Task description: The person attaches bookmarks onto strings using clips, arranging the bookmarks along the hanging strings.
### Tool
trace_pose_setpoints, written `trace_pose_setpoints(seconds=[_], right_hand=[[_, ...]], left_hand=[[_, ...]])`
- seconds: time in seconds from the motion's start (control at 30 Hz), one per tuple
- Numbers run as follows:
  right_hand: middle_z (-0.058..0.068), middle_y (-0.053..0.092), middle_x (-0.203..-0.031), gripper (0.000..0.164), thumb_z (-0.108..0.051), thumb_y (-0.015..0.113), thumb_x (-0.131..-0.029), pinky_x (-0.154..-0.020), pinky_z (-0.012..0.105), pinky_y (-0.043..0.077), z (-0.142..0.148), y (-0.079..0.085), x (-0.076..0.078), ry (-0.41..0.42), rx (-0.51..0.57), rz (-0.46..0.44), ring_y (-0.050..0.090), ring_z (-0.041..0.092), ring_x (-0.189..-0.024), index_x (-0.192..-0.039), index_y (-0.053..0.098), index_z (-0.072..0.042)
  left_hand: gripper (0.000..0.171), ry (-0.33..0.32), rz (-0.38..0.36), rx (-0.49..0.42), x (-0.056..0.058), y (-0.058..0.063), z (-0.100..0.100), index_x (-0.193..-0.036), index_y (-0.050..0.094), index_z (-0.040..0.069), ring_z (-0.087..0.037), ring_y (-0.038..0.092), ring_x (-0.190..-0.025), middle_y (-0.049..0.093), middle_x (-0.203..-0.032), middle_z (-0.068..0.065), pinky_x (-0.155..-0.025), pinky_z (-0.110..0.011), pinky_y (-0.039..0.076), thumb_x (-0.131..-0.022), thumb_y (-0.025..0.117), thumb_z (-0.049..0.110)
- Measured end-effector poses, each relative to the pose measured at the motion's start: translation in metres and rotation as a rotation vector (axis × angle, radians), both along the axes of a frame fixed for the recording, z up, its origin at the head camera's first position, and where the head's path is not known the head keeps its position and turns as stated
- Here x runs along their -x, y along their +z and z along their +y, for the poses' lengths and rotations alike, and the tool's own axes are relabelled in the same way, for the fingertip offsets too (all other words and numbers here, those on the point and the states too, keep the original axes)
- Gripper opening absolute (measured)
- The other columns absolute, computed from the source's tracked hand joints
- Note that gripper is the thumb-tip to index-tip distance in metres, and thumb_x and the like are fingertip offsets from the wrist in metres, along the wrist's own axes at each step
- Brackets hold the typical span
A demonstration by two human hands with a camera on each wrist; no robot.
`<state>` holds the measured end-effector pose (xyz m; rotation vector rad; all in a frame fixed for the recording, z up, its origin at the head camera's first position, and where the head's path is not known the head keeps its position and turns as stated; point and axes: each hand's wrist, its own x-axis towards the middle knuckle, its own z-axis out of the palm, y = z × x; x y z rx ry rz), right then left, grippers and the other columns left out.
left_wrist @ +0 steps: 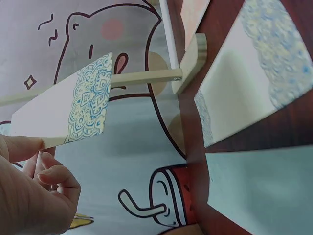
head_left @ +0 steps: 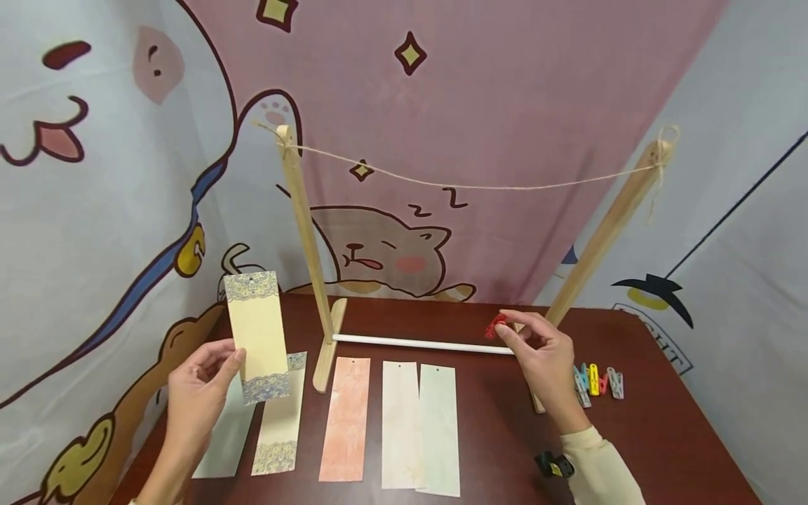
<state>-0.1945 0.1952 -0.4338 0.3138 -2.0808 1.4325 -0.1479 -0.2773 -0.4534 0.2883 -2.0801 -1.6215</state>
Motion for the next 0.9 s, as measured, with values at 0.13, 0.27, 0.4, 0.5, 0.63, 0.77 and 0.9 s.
trace_pose_setpoints(seconds=[0.13,0.27,0.4,0.5,0.63,0.77,0.9], right_hand=[[0.011,0.070,-0.088,0.028,0.011,0.084,-0.089,-0.052,0.027,0.034,-0.008,-0.002,0.003,-0.001,0.001,0.011,0.051,0.014,-0.069,-0.116,0.081,0.002],[0.011,0.066,-0.082,0.028,0.009,0.084,-0.090,-0.049,0.027,0.031,-0.011,-0.009,0.016,0.003,0.025,0.006,0.047,0.014,-0.062,-0.116,0.081,0.000],[0.011,0.063,-0.080,0.029,0.007,0.085,-0.091,-0.050,0.027,0.031,-0.013,-0.010,0.030,0.025,0.031,0.029,0.046,0.013,-0.061,-0.118,0.082,-0.004],[0.010,0.066,-0.082,0.028,0.004,0.086,-0.092,-0.050,0.027,0.031,-0.019,-0.003,0.034,0.044,0.049,0.044,0.047,0.013,-0.062,-0.118,0.083,-0.006],[0.010,0.065,-0.080,0.026,0.003,0.086,-0.092,-0.049,0.026,0.029,-0.029,0.007,0.037,0.064,0.095,0.058,0.045,0.013,-0.060,-0.116,0.083,-0.005],[0.007,0.050,-0.068,0.024,0.000,0.087,-0.092,-0.047,0.028,0.026,-0.041,0.016,0.040,0.086,0.131,0.068,0.039,0.013,-0.055,-0.115,0.084,-0.006],[0.006,0.043,-0.063,0.022,-0.003,0.087,-0.094,-0.046,0.028,0.025,-0.052,0.024,0.042,0.126,0.131,0.066,0.035,0.013,-0.053,-0.115,0.084,-0.008]], left_hand=[[0.019,-0.014,0.010,0.017,0.003,0.001,0.009,-0.118,0.074,-0.006,-0.013,0.059,-0.079,0.074,-0.090,0.002,-0.066,-0.023,0.044,-0.103,0.077,0.005],[0.017,-0.018,0.027,0.009,0.006,0.001,0.016,-0.117,0.075,-0.004,-0.014,0.059,-0.080,0.074,-0.090,0.000,-0.067,-0.024,0.044,-0.102,0.077,0.004],[0.016,-0.036,0.048,-0.003,0.011,0.002,0.022,-0.117,0.077,-0.002,-0.016,0.058,-0.082,0.074,-0.091,-0.003,-0.069,-0.026,0.042,-0.103,0.077,0.005],[0.016,-0.050,0.062,-0.017,0.015,0.004,0.025,-0.117,0.077,-0.003,-0.016,0.059,-0.084,0.074,-0.091,-0.003,-0.070,-0.026,0.043,-0.102,0.078,0.004],[0.015,-0.057,0.084,-0.021,0.021,0.007,0.029,-0.115,0.077,-0.003,-0.015,0.060,-0.085,0.075,-0.090,-0.002,-0.071,-0.024,0.045,-0.101,0.078,0.003],[0.014,-0.076,0.113,-0.029,0.025,0.010,0.032,-0.114,0.077,-0.003,-0.014,0.061,-0.081,0.076,-0.090,-0.003,-0.071,-0.023,0.048,-0.101,0.078,0.003],[0.014,-0.094,0.136,-0.046,0.027,0.014,0.035,-0.114,0.077,-0.004,-0.013,0.062,-0.079,0.076,-0.091,-0.004,-0.070,-0.020,0.050,-0.101,0.079,0.002]])
